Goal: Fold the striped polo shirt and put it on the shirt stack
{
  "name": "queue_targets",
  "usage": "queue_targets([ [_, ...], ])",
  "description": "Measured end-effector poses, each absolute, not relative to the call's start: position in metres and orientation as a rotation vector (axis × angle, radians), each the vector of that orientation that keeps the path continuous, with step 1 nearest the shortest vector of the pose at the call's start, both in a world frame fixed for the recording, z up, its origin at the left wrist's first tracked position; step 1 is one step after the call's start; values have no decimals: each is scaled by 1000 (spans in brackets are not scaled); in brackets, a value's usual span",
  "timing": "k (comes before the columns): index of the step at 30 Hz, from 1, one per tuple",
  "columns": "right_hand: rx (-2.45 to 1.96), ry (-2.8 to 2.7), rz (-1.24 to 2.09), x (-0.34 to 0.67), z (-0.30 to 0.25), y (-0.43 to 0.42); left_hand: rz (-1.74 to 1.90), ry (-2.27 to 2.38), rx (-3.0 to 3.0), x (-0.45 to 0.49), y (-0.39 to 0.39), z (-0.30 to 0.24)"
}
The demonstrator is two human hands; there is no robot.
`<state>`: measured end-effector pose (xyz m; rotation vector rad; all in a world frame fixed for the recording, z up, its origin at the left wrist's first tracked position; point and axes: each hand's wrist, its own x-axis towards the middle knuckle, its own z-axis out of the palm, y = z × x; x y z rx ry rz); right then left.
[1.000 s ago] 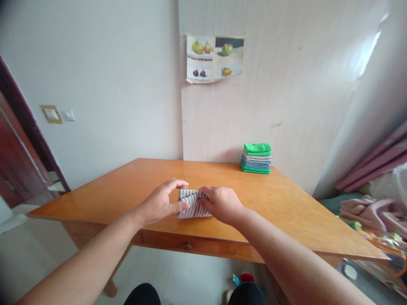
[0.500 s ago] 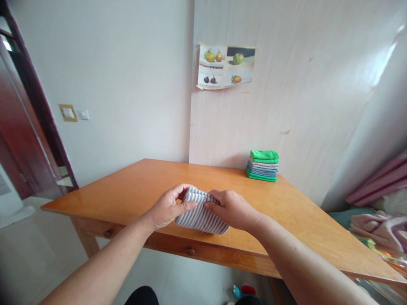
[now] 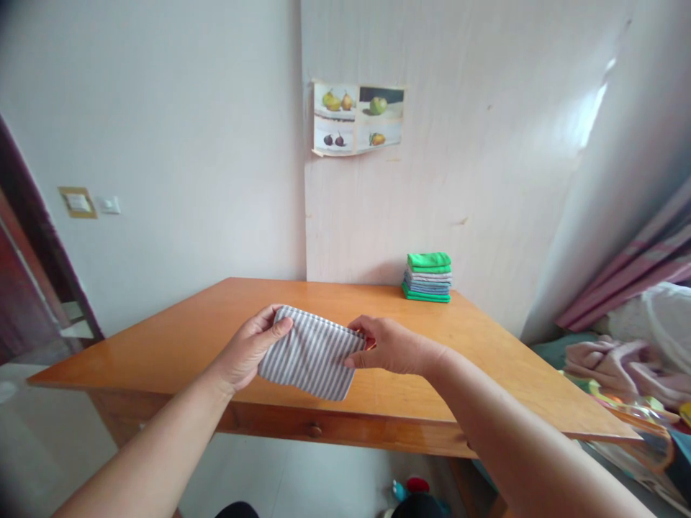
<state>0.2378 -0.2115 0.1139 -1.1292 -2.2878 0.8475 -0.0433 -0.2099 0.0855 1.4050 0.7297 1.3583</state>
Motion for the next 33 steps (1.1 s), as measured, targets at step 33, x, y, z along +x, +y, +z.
queue_targets([
  [33,-1097,-1782,1330,216,135,-204,998,778,832,-50,-176,71],
])
